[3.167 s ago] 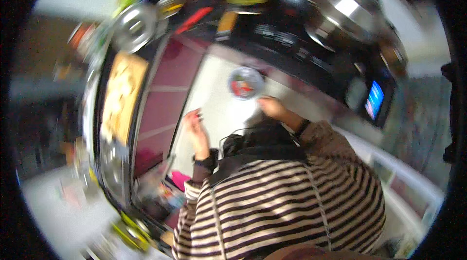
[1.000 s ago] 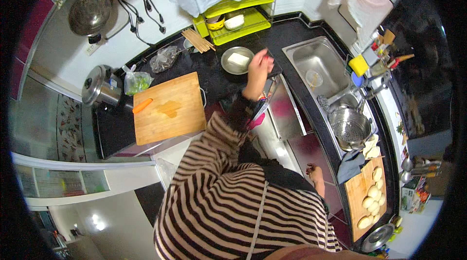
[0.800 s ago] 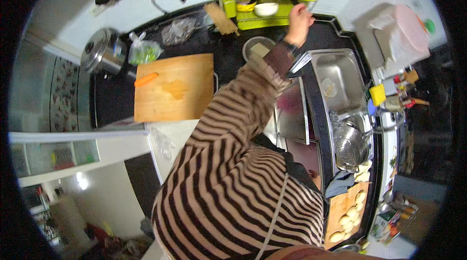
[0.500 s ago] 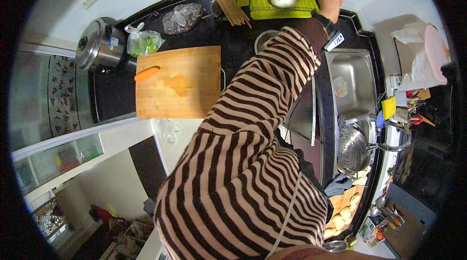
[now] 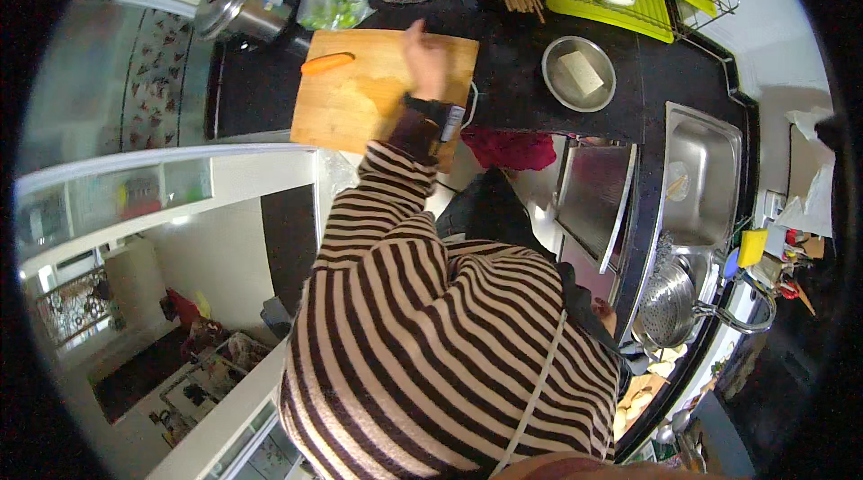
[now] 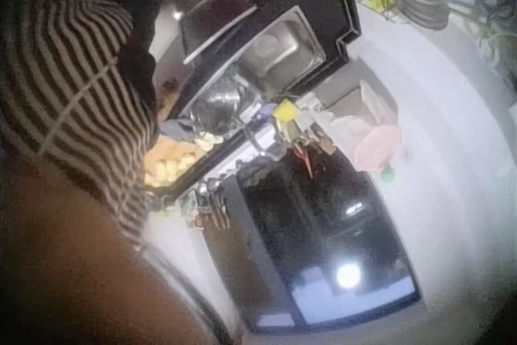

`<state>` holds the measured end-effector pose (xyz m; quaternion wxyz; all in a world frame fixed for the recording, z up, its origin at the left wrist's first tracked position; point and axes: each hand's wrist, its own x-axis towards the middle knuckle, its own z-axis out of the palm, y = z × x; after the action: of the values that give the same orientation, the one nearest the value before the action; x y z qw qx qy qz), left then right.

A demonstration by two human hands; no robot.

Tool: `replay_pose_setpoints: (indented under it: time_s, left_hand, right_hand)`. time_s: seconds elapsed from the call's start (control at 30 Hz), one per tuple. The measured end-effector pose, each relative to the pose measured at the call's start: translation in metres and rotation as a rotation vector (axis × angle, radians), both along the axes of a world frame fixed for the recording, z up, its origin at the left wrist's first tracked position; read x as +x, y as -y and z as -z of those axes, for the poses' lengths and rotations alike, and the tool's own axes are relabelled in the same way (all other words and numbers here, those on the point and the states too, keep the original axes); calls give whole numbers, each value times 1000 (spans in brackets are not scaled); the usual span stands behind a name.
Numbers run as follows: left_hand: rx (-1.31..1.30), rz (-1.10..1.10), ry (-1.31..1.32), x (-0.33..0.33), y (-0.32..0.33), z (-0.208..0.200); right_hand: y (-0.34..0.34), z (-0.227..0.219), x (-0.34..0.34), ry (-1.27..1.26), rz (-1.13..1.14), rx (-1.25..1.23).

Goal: The person stirs chopped green vegetables in a frying pan on an induction cooktop using a spatula. They then move to the sink, wipe the sink and a cutting board with a cloth, and return to the stove to continue stirring.

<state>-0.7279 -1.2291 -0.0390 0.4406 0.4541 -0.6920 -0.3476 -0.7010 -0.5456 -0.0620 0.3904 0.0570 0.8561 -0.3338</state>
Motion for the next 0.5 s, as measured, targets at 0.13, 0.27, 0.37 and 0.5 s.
replay_pose_setpoints:
  time_s: [0.13,0.27,0.37,0.5]
  left_hand:
    - [-217,-30,492,114,84,54]
    - [-107,46,617,163,139,78]
    - [-177,22,811,171,162,90]
    - [-63,59,961,168,192,107]
  right_hand:
    - [-9,38,-18,-81,-37,-133]
    - [0,53,-8,-29,-2,-200]
    - [18,47,13,51,134,-194]
    - [70,20,30,-29,-128,-100]
